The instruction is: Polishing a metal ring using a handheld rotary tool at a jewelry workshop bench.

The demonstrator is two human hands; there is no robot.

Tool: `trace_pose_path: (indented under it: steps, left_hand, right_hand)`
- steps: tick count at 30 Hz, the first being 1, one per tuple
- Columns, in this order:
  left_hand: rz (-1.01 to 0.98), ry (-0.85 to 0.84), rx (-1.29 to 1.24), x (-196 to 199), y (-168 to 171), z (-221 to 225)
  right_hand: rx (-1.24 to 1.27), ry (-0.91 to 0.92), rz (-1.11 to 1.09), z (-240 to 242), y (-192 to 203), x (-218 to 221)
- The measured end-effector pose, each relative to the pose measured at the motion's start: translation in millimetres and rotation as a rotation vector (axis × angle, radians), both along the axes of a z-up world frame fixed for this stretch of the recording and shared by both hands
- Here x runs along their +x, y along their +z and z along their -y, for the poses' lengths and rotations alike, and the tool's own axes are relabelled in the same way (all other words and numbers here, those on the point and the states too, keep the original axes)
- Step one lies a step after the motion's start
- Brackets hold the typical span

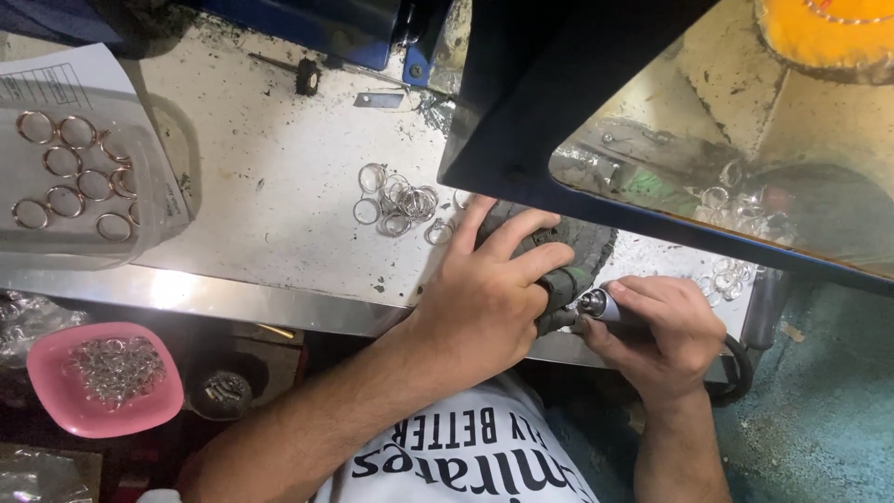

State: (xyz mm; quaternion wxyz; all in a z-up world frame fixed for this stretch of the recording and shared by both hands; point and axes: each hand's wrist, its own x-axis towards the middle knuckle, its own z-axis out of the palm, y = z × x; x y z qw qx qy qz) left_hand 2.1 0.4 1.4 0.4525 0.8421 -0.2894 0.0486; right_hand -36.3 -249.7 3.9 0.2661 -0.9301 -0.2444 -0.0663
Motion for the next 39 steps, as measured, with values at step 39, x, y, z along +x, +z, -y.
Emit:
trace_pose_path:
  steps: [39]
  left_hand:
    - [0.069,0.038,0.119,-7,1,6]
  right_hand:
    - [-0.173,-0.461,-0.047,-30,42,-1]
